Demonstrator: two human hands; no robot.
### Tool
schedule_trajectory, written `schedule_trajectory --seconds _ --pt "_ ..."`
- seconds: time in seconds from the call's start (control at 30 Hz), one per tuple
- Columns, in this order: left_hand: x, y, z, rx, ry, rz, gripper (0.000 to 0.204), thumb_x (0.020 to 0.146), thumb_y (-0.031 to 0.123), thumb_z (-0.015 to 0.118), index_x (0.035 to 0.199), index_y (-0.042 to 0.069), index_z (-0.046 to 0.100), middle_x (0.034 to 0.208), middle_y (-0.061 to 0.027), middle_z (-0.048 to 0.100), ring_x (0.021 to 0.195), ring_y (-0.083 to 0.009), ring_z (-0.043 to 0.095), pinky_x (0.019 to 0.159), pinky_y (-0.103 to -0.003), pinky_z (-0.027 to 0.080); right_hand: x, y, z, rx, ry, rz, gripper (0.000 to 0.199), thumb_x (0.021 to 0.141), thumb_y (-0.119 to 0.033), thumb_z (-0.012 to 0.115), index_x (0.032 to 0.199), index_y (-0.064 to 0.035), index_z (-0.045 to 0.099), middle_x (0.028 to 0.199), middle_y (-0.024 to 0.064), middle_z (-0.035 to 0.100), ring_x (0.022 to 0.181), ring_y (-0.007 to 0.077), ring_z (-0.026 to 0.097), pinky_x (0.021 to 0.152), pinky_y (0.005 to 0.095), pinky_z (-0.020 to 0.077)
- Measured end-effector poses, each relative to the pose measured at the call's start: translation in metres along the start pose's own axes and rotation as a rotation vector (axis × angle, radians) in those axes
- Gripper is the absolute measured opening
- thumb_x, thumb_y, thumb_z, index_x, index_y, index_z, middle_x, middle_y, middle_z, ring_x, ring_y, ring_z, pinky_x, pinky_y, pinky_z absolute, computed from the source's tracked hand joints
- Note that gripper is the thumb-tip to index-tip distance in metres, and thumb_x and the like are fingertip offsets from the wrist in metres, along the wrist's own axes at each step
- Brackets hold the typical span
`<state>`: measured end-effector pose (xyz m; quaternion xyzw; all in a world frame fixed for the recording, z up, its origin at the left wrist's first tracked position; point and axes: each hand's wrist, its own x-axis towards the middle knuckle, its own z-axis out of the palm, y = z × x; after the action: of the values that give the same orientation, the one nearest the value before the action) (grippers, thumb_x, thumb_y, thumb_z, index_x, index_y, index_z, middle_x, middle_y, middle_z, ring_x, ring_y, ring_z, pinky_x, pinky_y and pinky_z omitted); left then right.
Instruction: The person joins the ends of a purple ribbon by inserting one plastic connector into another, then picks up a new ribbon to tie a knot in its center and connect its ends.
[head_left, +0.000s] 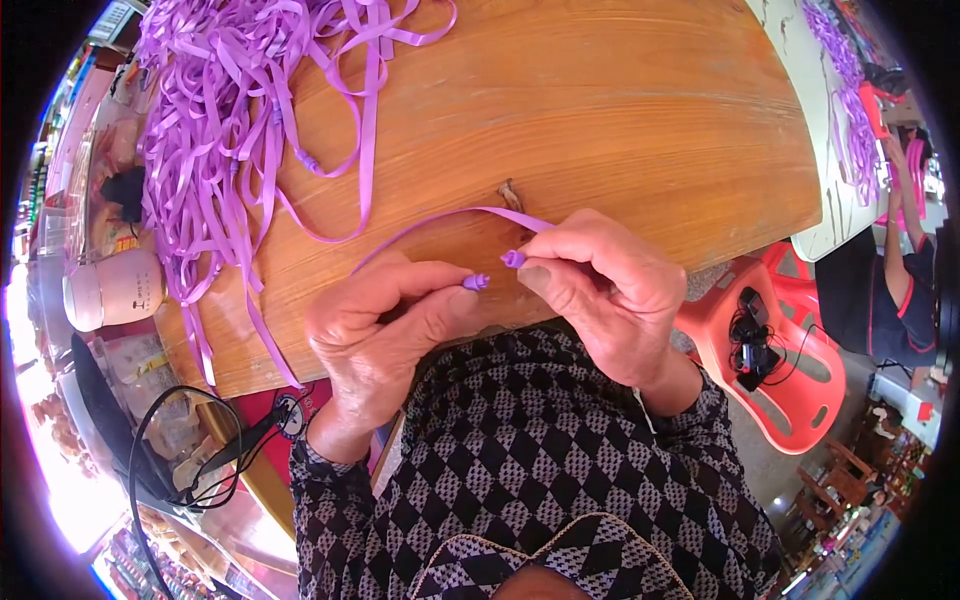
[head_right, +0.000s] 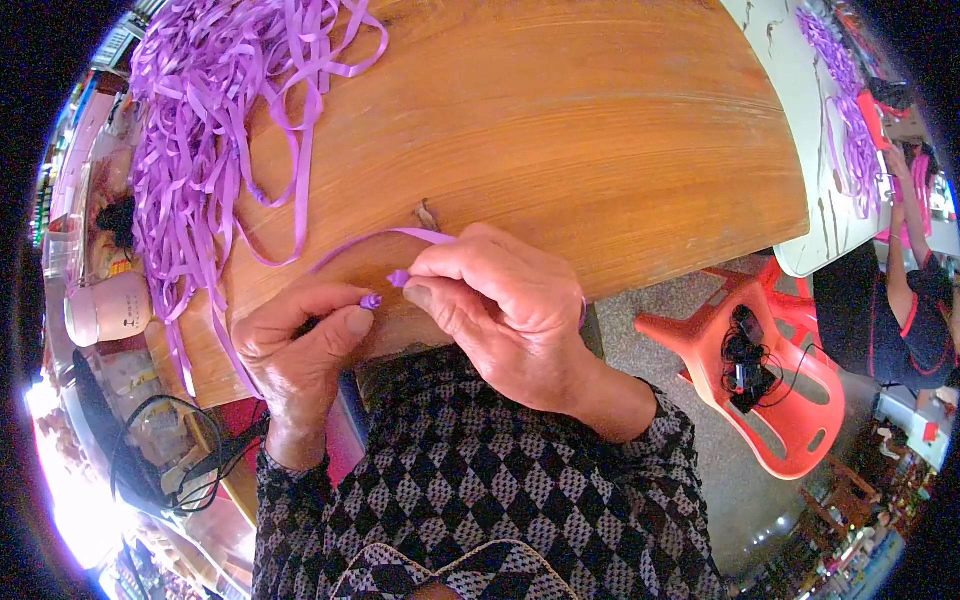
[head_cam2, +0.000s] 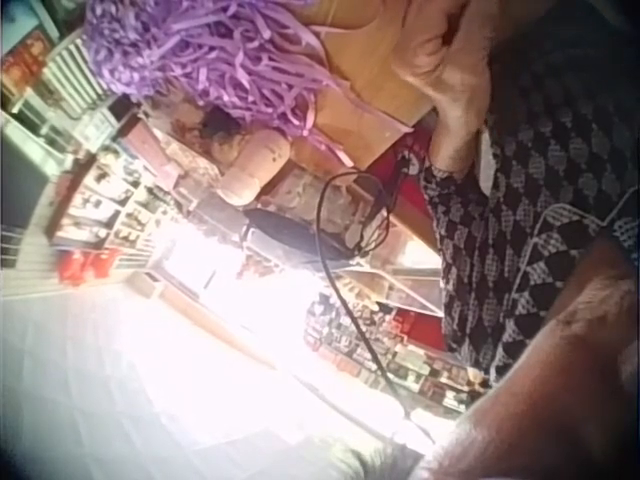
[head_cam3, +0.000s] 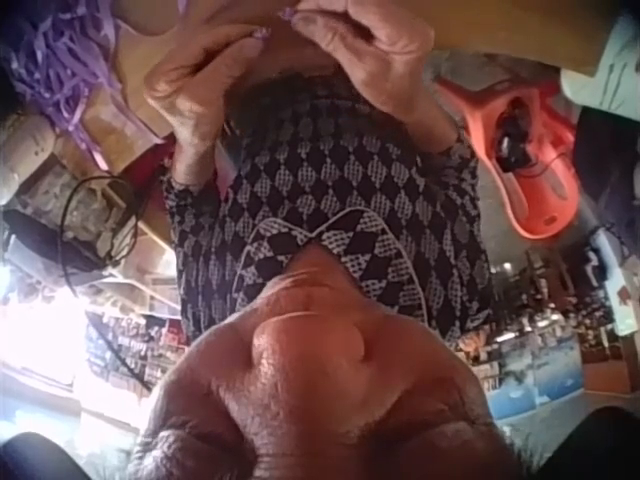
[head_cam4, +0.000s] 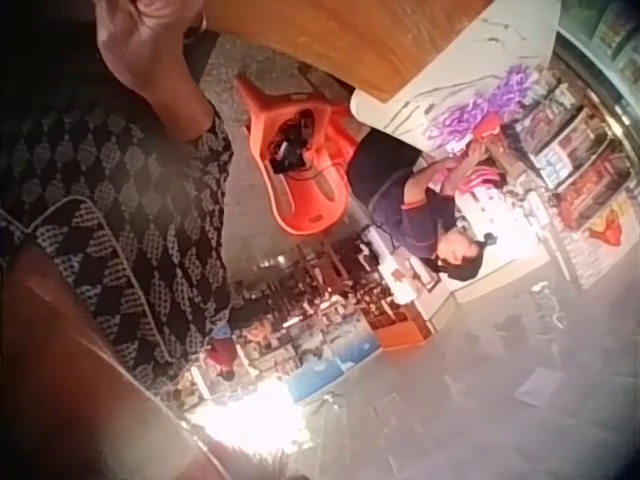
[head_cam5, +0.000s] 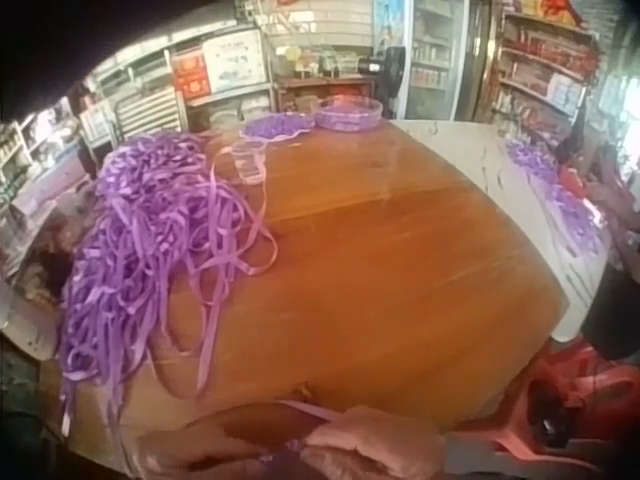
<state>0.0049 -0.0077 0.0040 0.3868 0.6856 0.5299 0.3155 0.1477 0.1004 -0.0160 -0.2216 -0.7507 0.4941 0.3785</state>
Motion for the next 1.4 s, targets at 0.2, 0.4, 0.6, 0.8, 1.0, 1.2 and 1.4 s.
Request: schedule_trajectory --seconds 0.2,0.4,0.6,0.8,1.0,1.2,1.4 --pt "0.000 -0.006 0.000 -0.139 -0.036 -0.022 0.014 0.072 0.002 0.072 0.084 -0.003 0.067 0.067 -0.0028 0.058 0.058 -0.0070 0.050 0.051 -0.020 0.037 -0.004 -0.003 -0.002 0.010 -0.069 0.009 0.009 0.072 0.001 0.068 0.080 0.0020 0.064 0.060 0.0031 0.053 0.048 0.0079 0.043 0.043 0.0223 0.0319" --pt "0.000 -0.009 -0.002 -0.077 -0.044 -0.035 0.015 0.071 0.003 0.072 0.085 -0.002 0.068 0.065 -0.0012 0.056 0.056 -0.0072 0.047 0.050 -0.020 0.035 0.001 -0.001 -0.007 0.105 -0.179 0.050 0.011 0.072 -0.001 0.070 0.082 0.0012 0.065 0.060 0.0044 0.054 0.049 0.0090 0.046 0.044 0.0227 0.0331" --pt "-0.001 -0.007 -0.005 -0.005 -0.082 0.074 0.017 0.071 0.003 0.073 0.086 -0.001 0.068 0.063 -0.0021 0.055 0.055 -0.0088 0.047 0.048 -0.022 0.035 0.003 0.004 -0.007 0.061 -0.189 -0.030 0.012 0.073 -0.002 0.070 0.083 0.0011 0.066 0.061 0.0057 0.056 0.050 0.0110 0.048 0.044 0.0235 0.0345" --pt "0.001 -0.006 -0.003 0.006 -0.104 0.077 0.017 0.071 0.003 0.073 0.087 -0.001 0.068 0.064 -0.0030 0.056 0.057 -0.0090 0.049 0.051 -0.021 0.036 0.001 0.002 -0.005 0.056 -0.199 0.030 0.012 0.073 0.000 0.069 0.084 0.0023 0.065 0.063 0.0063 0.055 0.051 0.0104 0.049 0.045 0.0229 0.0358" --pt "0.001 -0.005 -0.003 -0.116 -0.088 -0.026 0.018 0.071 0.002 0.072 0.089 0.000 0.068 0.067 -0.0017 0.057 0.060 -0.0082 0.050 0.054 -0.020 0.037 -0.001 0.000 -0.001 0.242 -0.184 0.225 0.013 0.074 0.001 0.068 0.086 0.0040 0.065 0.068 0.0053 0.057 0.057 0.0075 0.049 0.050 0.0206 0.0368" --pt "0.001 -0.005 -0.007 0.002 -0.093 0.026 0.016 0.071 0.001 0.070 0.087 0.000 0.067 0.067 -0.0007 0.053 0.058 -0.0071 0.046 0.051 -0.020 0.033 -0.001 -0.002 -0.002 0.330 -0.172 0.324 0.013 0.074 0.001 0.068 0.086 0.0045 0.066 0.069 0.0057 0.058 0.058 0.0078 0.049 0.051 0.0207 0.0369" --pt "0.002 -0.003 -0.005 0.042 -0.061 0.052 0.013 0.072 0.002 0.070 0.084 0.000 0.066 0.064 -0.0004 0.051 0.057 -0.0069 0.044 0.050 -0.021 0.032 0.000 -0.004 -0.001 0.263 -0.173 0.294 0.013 0.074 0.001 0.068 0.085 0.0047 0.066 0.067 0.0060 0.058 0.057 0.0080 0.049 0.051 0.0206 0.0362"
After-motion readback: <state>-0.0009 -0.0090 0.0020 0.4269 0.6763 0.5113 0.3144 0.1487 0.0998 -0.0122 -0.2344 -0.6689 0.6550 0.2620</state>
